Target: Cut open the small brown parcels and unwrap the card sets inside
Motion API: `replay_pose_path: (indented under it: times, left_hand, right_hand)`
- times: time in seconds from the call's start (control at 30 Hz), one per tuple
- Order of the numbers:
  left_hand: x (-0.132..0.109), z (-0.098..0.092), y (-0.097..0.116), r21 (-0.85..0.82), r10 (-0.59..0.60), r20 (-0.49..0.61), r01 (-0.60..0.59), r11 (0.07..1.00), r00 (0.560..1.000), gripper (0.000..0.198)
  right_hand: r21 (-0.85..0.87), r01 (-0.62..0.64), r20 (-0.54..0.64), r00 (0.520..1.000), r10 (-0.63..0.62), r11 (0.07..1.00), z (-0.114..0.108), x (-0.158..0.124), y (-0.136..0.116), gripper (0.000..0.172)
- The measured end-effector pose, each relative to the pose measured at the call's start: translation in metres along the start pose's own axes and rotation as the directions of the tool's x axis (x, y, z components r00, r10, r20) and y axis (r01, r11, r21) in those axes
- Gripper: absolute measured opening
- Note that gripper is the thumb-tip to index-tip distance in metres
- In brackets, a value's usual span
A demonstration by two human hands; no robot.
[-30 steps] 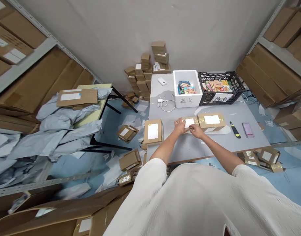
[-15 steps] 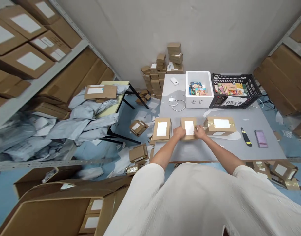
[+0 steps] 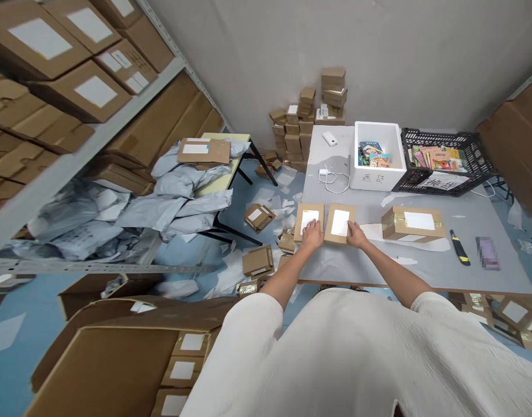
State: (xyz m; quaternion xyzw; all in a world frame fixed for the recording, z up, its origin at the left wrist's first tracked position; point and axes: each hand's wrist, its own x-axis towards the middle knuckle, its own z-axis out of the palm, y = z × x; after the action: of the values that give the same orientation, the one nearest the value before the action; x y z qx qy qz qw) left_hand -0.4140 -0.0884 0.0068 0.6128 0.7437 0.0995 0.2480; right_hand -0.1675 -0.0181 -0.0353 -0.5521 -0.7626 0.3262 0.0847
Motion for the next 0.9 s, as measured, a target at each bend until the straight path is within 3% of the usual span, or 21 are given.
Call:
replay_pose_path:
  times: [0.2,0.33,0.43,0.67,0.9]
  left_hand:
    - [-0.002,-0.003,-0.006,0.046,0.067,0.017,-0.068,0.997,0.998,0.057]
    - [0.004,-0.008,0.0,0.102,0.051,-0.001,-0.051,0.993,0.999,0.057]
    - [0.013,-0.008,0.017,0.108,0.089,0.0,-0.088,0.99,0.996,0.059]
    - [0.027,0.018,0.089,-0.009,0.302,0.036,-0.302,0.953,0.953,0.061]
    - [0.035,0.059,0.187,-0.183,0.466,0.132,-0.441,0.879,0.875,0.059]
  right_hand:
    - [0.026,-0.091,0.092,0.992,0.088,0.996,-0.003,0.008,-0.017,0.091]
    - [0.08,-0.047,0.037,0.998,0.044,0.996,-0.009,0.001,-0.01,0.074]
    - [0.113,-0.051,-0.048,0.997,0.057,0.992,-0.017,-0.006,-0.002,0.06]
    - [0.062,-0.024,-0.27,0.962,0.04,0.998,-0.074,-0.017,0.029,0.048]
    - [-0.03,-0.203,-0.423,0.89,0.171,0.979,-0.15,-0.052,0.101,0.051]
